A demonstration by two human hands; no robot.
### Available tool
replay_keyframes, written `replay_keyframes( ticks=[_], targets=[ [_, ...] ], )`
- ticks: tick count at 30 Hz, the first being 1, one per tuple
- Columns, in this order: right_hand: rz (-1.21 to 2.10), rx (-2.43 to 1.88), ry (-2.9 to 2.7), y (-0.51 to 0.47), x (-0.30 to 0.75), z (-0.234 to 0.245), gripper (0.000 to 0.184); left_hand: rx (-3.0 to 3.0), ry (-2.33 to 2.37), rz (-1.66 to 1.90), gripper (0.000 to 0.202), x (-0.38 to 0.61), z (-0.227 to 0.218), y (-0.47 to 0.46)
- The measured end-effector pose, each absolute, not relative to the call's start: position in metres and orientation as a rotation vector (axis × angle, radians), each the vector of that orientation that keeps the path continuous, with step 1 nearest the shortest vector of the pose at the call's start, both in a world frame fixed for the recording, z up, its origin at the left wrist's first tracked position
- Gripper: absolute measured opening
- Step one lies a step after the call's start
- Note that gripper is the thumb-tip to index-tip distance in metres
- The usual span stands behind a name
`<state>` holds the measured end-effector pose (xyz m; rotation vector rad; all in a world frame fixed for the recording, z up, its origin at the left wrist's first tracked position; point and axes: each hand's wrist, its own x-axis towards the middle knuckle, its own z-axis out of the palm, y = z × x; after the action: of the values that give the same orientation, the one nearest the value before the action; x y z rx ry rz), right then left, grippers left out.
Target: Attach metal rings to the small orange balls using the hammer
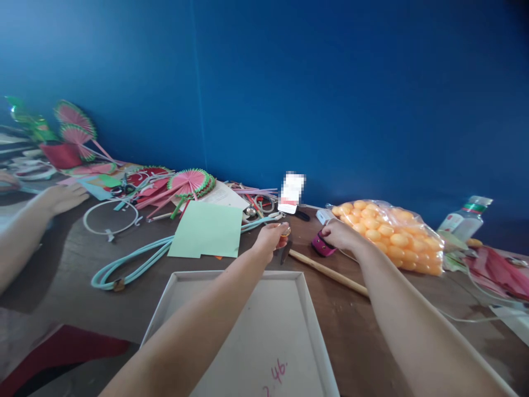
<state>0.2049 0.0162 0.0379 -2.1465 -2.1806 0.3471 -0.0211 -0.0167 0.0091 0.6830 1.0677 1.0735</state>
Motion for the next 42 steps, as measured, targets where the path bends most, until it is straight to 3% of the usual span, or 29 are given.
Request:
replay_keyframes(
  ticks=[22,28,37,42],
  targets=[
    [0.468,-2.031,-2.15,0.001,0.206,0.055,0.015,0.697,1.057,1.079,0.032,-0.022,0.006,-0.016],
    [0.717,-1.966,-1.764,-0.015,0.206,0.058,0.008,0.697,1.066,1.08,0.032,-0.021,0.006,-0.017],
    [1.129,-1.544,-1.191,-0.033,0.213,0.047,0.031,0.7,1.072,1.071,0.028,-0.021,0.008,-0.017],
    [1.262,-1.39,-0.977,-0.039,0.215,0.044,0.02,0.713,1.083,1.073,0.029,-0.02,0.007,-0.017]
  ],
)
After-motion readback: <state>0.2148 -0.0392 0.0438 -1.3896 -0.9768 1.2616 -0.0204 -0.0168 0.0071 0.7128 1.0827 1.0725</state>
